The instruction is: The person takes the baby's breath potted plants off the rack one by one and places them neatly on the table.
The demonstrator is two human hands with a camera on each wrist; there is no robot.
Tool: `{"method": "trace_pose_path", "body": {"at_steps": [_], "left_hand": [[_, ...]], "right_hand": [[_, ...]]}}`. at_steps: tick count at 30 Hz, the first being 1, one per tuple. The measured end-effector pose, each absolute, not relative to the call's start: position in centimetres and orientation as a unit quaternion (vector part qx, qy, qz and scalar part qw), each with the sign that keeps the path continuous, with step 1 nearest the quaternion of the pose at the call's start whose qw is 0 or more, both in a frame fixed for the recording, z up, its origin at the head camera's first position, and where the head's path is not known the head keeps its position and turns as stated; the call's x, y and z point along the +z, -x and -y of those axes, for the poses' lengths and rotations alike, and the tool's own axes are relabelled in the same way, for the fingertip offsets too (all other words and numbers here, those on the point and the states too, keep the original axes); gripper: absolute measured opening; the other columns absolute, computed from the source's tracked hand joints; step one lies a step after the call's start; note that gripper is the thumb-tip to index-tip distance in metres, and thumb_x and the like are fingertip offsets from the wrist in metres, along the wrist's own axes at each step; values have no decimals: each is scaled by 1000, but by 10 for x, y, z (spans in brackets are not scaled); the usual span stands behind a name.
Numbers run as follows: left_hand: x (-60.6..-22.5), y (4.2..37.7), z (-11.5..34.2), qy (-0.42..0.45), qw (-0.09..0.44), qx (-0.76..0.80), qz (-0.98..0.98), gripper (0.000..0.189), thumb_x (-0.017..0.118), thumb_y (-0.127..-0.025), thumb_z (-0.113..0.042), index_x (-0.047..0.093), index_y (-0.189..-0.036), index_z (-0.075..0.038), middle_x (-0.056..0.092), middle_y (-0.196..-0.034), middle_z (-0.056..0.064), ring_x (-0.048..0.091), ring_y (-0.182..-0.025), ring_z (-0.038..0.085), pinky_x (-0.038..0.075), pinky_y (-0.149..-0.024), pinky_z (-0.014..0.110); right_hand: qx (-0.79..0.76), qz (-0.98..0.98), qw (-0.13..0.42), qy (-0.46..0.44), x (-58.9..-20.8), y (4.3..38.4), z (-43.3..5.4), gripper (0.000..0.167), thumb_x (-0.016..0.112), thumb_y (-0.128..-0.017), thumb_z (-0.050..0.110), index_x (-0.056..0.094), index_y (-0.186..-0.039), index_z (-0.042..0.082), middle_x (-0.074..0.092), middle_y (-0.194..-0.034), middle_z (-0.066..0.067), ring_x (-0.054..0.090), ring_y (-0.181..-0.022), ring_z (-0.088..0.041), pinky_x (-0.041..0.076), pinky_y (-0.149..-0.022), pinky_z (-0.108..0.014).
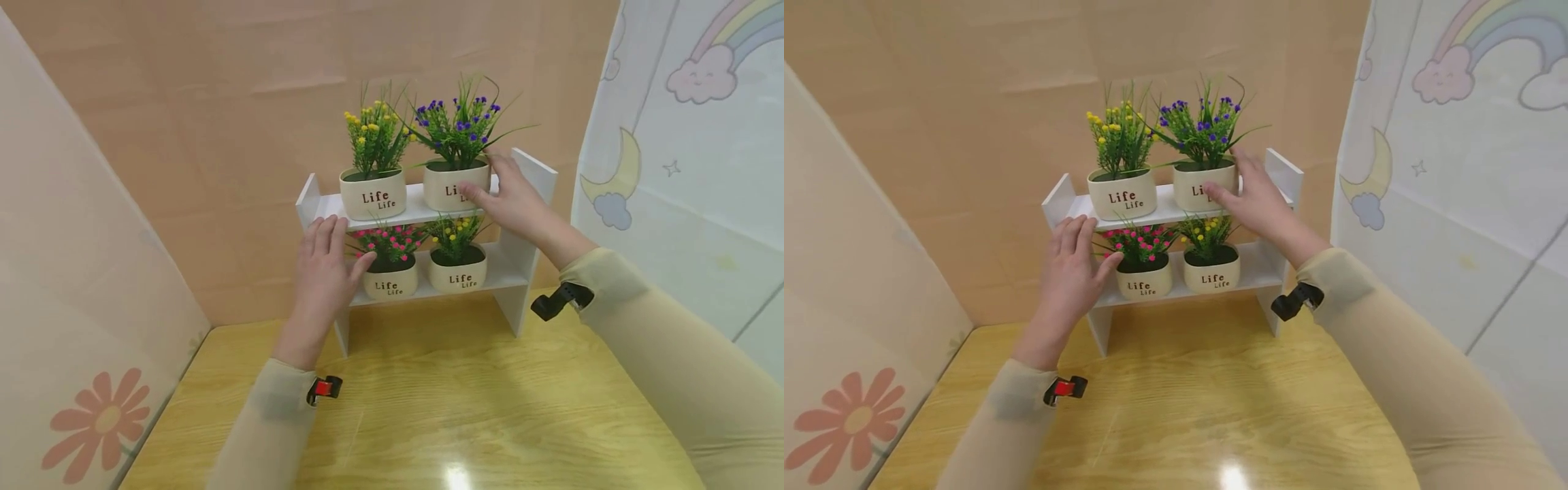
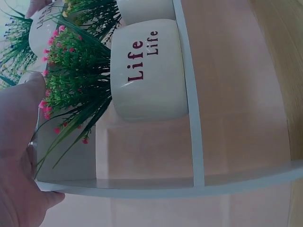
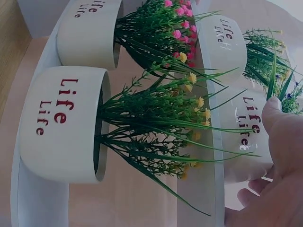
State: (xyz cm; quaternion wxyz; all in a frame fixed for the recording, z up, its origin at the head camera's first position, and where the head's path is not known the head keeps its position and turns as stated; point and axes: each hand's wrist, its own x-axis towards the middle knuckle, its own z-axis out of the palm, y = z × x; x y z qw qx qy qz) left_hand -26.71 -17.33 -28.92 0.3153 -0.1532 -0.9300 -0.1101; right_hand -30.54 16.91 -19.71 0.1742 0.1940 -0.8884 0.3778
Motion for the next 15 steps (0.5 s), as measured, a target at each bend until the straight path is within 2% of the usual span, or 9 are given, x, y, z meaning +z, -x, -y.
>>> {"method": "trace_pose_path", "body": {"at_steps": [6,12,15], "left_hand": [[-291,269,169,152,320,-129,926,81,65,-109,-55,36,-166,-5,36,-169,19,22,-163,38,11,-136,45],[-292,268,169,152,318,-144,925,79,65,-110,-52,35,-166,-5,35,-169,19,21,-163,38,10,-137,45],[-293,266,171,149,319,-147,925,80,65,-110,-52,35,-167,-5,34,-170,19,20,-164,38,9,-137,45]], "right_hand": [[423,869,157,-202,-196,312,-169,81,69,-110,47,33,-172,10,34,-170,-24,36,-155,-40,38,-122,-66],[446,862,135,-199,-194,318,-168,88,73,-107,47,26,-174,13,44,-164,-21,48,-149,-40,47,-118,-62],[461,859,114,-191,-190,321,-167,96,75,-106,48,19,-176,15,49,-162,-22,47,-151,-41,44,-120,-62]]}}
